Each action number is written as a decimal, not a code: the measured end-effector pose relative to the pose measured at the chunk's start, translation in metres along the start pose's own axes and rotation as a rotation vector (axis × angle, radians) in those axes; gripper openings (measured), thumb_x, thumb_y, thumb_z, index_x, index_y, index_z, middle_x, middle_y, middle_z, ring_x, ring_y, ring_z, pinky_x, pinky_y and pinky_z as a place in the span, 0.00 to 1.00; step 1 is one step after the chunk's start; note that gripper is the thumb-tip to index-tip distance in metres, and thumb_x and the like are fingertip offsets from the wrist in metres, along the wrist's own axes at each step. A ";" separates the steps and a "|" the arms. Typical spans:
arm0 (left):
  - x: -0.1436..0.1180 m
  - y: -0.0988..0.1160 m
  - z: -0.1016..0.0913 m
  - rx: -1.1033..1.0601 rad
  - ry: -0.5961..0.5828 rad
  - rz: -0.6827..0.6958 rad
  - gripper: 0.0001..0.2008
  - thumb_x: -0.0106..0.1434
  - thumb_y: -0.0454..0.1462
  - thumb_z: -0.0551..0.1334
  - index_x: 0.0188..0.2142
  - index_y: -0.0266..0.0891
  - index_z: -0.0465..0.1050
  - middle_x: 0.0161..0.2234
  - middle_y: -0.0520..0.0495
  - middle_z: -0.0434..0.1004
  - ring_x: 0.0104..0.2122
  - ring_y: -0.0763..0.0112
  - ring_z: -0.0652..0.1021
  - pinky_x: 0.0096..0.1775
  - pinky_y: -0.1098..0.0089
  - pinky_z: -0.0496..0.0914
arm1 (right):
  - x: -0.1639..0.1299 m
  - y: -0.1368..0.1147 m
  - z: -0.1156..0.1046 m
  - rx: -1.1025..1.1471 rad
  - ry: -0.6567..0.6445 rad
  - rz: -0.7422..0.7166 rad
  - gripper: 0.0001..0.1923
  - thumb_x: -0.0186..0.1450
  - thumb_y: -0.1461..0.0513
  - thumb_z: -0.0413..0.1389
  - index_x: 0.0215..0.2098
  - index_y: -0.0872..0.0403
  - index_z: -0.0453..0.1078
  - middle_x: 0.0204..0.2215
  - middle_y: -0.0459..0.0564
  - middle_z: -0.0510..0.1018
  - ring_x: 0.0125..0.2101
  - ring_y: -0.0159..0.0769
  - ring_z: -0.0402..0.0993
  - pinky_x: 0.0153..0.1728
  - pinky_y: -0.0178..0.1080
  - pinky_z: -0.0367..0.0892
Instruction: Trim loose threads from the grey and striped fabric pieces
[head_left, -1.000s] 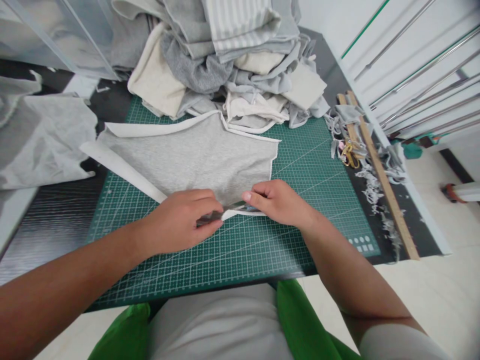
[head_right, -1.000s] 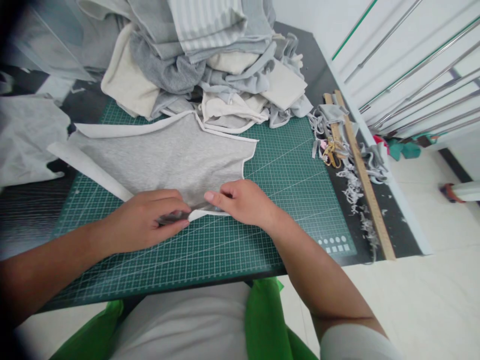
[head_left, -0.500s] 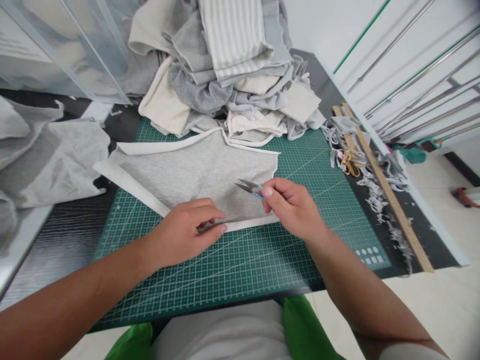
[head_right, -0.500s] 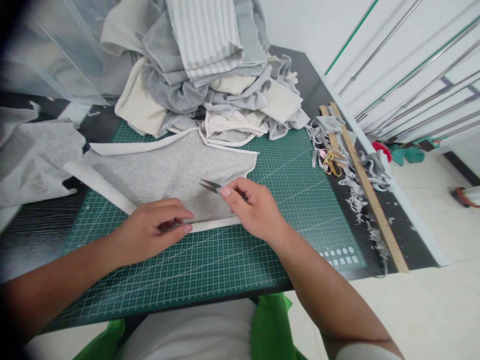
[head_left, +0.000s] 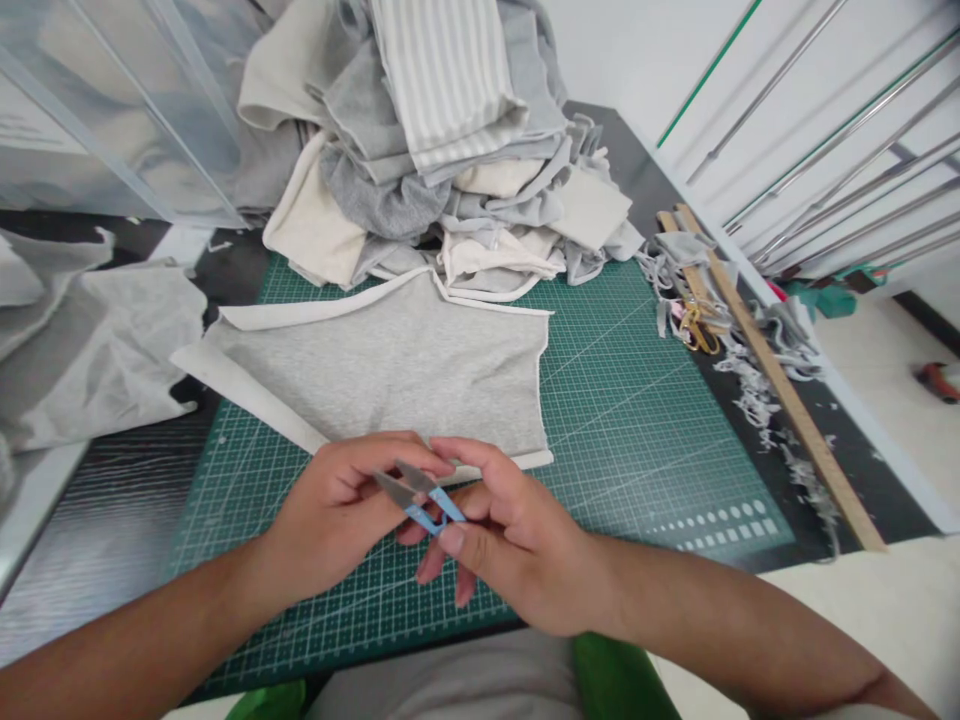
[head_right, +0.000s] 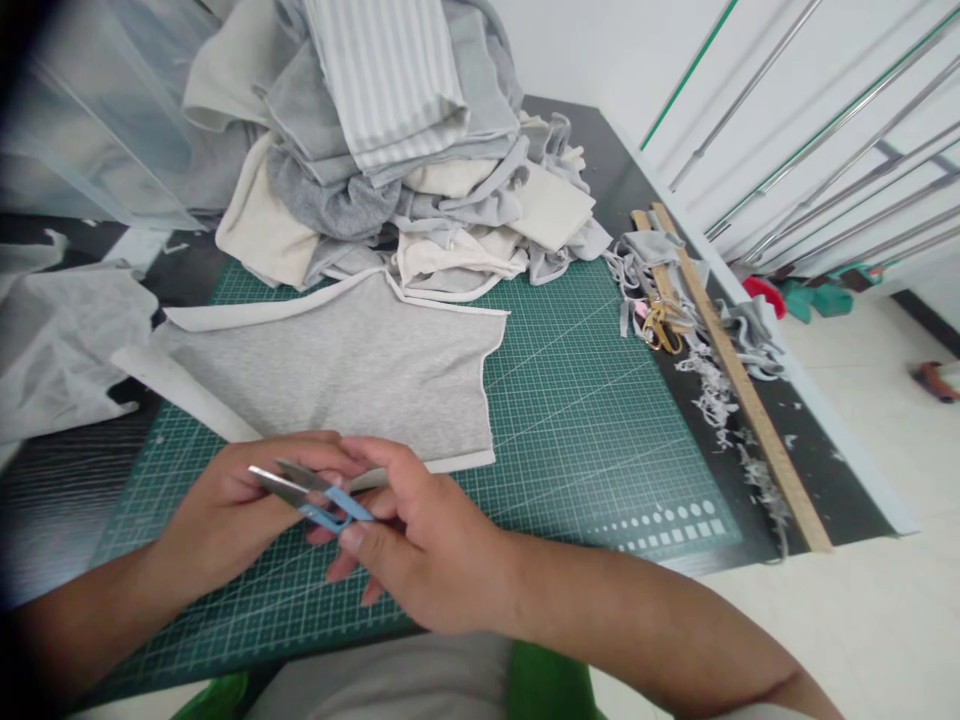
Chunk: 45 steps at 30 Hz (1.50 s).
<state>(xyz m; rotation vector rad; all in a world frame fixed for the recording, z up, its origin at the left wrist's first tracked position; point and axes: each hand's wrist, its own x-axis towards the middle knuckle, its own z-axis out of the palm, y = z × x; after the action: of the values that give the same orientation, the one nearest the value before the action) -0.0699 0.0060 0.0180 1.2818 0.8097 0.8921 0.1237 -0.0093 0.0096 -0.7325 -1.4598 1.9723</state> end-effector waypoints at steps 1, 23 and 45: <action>-0.001 -0.001 0.000 -0.057 -0.009 0.012 0.06 0.66 0.33 0.59 0.36 0.38 0.76 0.27 0.52 0.71 0.22 0.80 0.73 0.24 0.77 0.70 | 0.000 0.001 0.000 0.037 0.022 0.018 0.30 0.69 0.58 0.52 0.65 0.45 0.45 0.41 0.52 0.75 0.33 0.32 0.77 0.22 0.30 0.71; 0.004 0.001 -0.005 0.283 -0.012 0.012 0.12 0.64 0.37 0.61 0.25 0.35 0.73 0.20 0.55 0.67 0.21 0.81 0.66 0.24 0.78 0.61 | 0.006 -0.010 -0.015 -0.570 0.175 -0.103 0.07 0.67 0.58 0.53 0.40 0.54 0.65 0.25 0.43 0.75 0.23 0.27 0.71 0.24 0.31 0.66; 0.003 -0.001 0.003 0.343 -0.348 0.099 0.10 0.66 0.39 0.58 0.31 0.36 0.72 0.28 0.48 0.74 0.30 0.73 0.74 0.33 0.72 0.68 | 0.004 -0.012 -0.012 -0.115 0.210 -0.186 0.05 0.65 0.60 0.56 0.36 0.53 0.64 0.19 0.40 0.72 0.18 0.25 0.67 0.19 0.29 0.64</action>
<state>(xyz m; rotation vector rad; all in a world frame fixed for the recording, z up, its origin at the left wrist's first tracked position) -0.0663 0.0070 0.0170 1.7343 0.6414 0.5949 0.1311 0.0047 0.0180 -0.7965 -1.4667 1.6321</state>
